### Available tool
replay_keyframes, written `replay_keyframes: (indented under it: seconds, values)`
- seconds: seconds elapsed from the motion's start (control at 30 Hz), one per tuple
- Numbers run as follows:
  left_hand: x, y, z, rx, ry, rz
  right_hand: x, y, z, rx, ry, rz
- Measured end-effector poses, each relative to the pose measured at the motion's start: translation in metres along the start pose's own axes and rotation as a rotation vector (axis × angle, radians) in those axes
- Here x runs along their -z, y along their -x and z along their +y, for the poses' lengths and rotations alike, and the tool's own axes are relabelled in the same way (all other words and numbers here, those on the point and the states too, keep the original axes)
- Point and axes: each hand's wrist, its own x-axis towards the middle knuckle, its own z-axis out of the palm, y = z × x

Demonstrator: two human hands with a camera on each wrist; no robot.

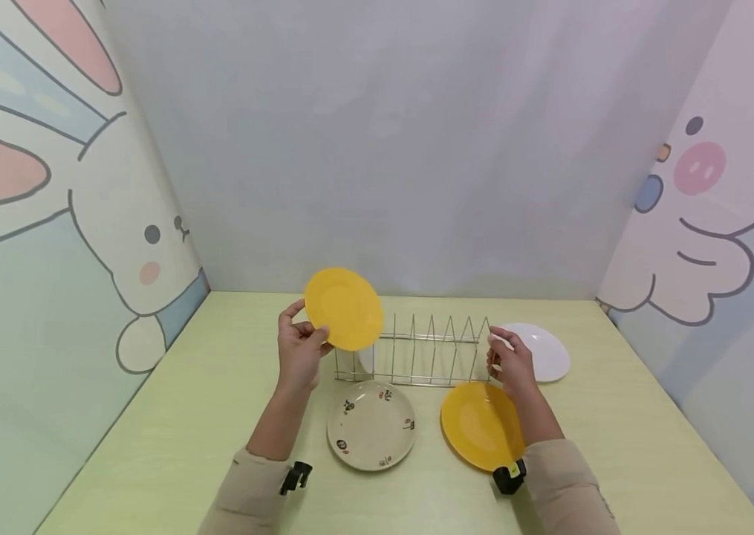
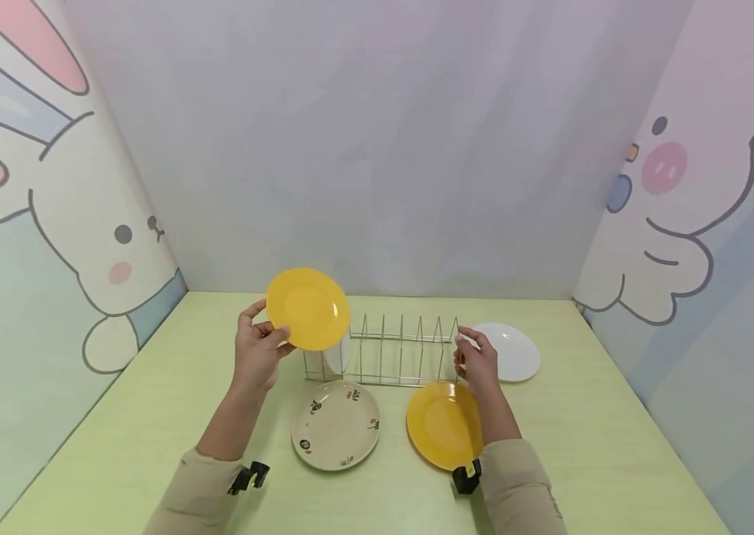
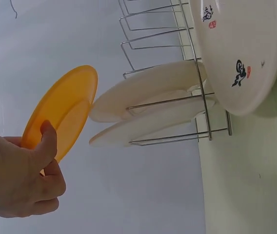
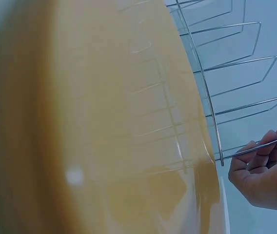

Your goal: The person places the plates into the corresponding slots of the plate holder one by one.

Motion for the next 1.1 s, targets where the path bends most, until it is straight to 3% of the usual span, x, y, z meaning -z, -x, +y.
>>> replay_keyframes:
  seconds: [0.2,0.6,1.1]
  values:
    - [-0.009,-0.002,-0.012,-0.039,0.001,0.001,0.000,0.001,0.001,0.004,-0.002,0.003]
    - [-0.030,0.007,-0.036,-0.160,-0.191,0.061,0.001,0.000,0.002,0.005,-0.011,-0.004]
    - [-0.046,0.021,-0.060,-0.255,-0.292,0.056,0.002,-0.001,0.001,-0.004,-0.028,-0.006]
